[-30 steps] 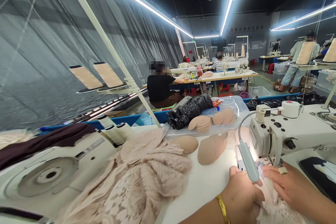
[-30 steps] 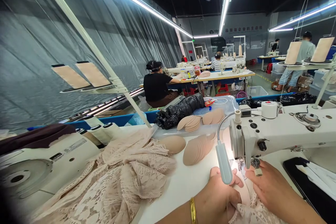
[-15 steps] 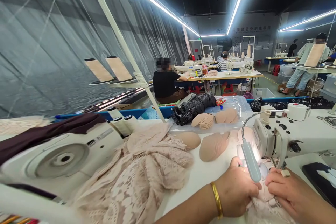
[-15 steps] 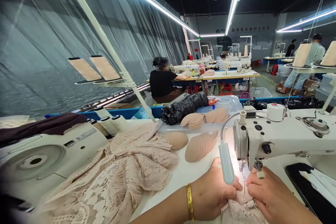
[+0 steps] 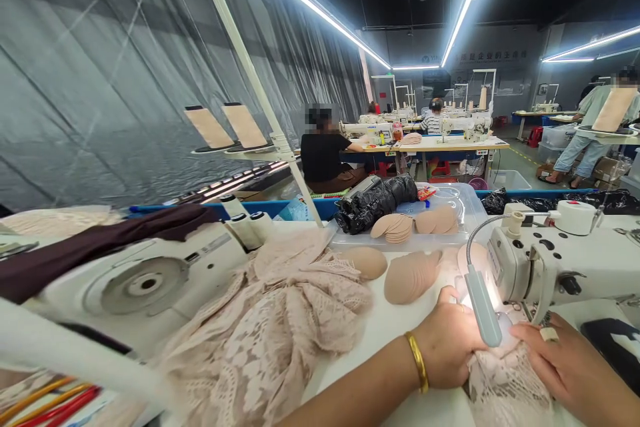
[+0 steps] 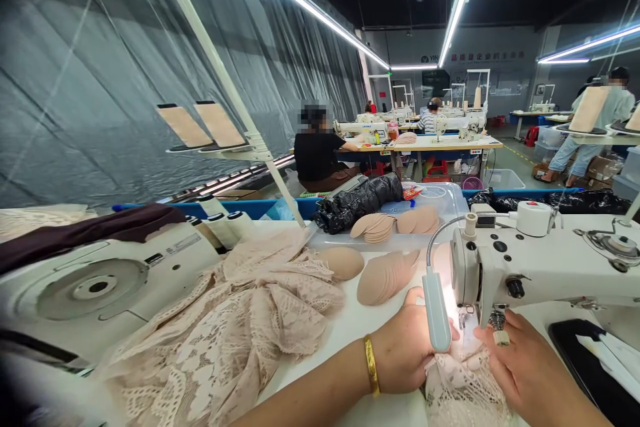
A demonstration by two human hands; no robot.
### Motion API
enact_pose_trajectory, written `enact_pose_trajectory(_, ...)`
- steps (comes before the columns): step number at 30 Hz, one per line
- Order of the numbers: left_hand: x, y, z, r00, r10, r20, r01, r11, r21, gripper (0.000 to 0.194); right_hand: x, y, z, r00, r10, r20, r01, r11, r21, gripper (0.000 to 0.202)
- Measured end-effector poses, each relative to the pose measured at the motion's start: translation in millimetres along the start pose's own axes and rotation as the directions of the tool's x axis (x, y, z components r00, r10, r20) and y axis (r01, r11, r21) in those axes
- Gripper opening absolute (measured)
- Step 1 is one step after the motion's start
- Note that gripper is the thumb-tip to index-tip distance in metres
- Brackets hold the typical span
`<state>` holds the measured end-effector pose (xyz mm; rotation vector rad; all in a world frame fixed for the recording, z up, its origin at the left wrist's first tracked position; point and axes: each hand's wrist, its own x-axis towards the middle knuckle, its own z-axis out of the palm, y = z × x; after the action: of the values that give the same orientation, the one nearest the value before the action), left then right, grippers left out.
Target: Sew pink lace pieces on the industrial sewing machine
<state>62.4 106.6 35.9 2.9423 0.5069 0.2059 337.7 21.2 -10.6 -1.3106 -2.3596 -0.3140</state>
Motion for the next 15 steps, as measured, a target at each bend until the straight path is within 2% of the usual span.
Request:
enact_pose_trajectory(2, 2.3, -2.2, 0.7, 1.0, -0.015, -0.013, 0.015, 1.0, -0.001, 0.02, 2.1, 2.4, -1.6, 1.0, -0.02, 0.0, 0.02, 0.999, -0.043, 0.034)
enact_pose_trajectory(9, 4.2, -3.6, 5.9, 1.0, -0.009, -0.023, 0.009, 1.0, 0.024, 0.016, 7.1, 1.7, 2.8, 0.996, 0.091, -0.01, -0.091, 0.996, 0.02, 0.033)
enact_pose_trajectory(15, 1.5, -2.6, 4.8, 1.0, -0.012, 0.009, 0.012, 0.999, 0.034, 0.023, 6.0, 0.8, 0.1, 0.999, 0.017, -0.045, -0.017, 1.0, 0.003, 0.036)
